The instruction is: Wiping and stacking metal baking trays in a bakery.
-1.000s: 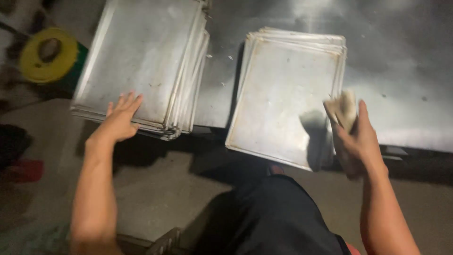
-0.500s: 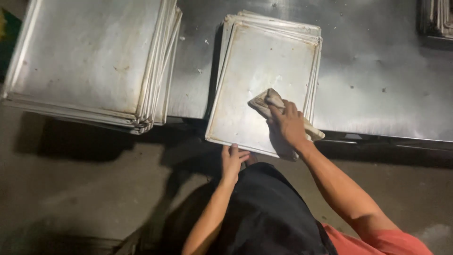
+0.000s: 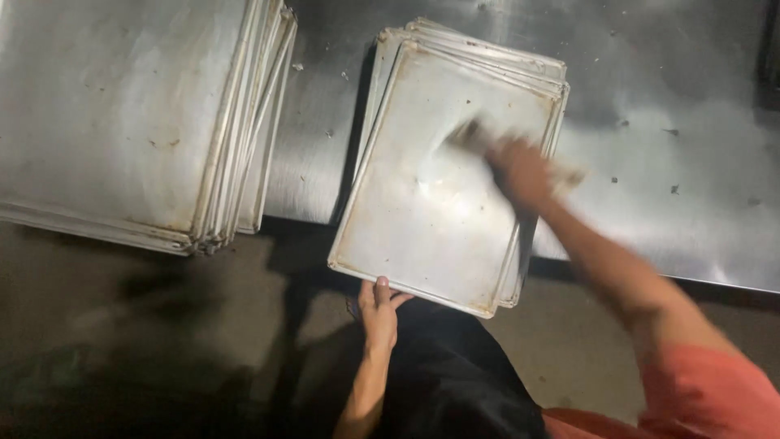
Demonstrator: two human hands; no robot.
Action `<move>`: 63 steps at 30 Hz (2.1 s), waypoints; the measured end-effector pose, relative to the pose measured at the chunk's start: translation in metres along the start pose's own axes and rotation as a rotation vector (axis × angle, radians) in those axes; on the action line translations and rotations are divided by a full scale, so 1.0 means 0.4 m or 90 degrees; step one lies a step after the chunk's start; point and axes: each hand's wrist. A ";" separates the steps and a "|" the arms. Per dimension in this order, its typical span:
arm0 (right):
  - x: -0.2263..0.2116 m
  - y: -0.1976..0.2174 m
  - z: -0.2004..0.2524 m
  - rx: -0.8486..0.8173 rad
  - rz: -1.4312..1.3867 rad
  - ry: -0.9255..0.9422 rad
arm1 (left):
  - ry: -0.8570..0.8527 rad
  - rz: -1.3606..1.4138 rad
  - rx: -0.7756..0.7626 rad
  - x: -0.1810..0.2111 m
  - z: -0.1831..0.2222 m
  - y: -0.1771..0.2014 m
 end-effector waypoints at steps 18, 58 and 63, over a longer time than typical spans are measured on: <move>-0.112 -0.159 -0.199 -0.205 -0.040 0.071 | 0.029 -0.056 0.096 0.030 0.040 -0.055; -0.691 0.098 0.194 -0.286 -0.047 -0.064 | -0.295 -0.086 -0.324 -0.187 -0.132 0.134; -0.489 0.191 0.460 -0.332 0.064 -0.220 | -0.064 0.187 -0.368 -0.029 -0.062 0.066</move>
Point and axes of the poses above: each hand's wrist, its own z-axis away from the middle knuckle, its own y-axis out of the back of the hand, x = y × z, and after that the axes turned 9 degrees about x, right-handed
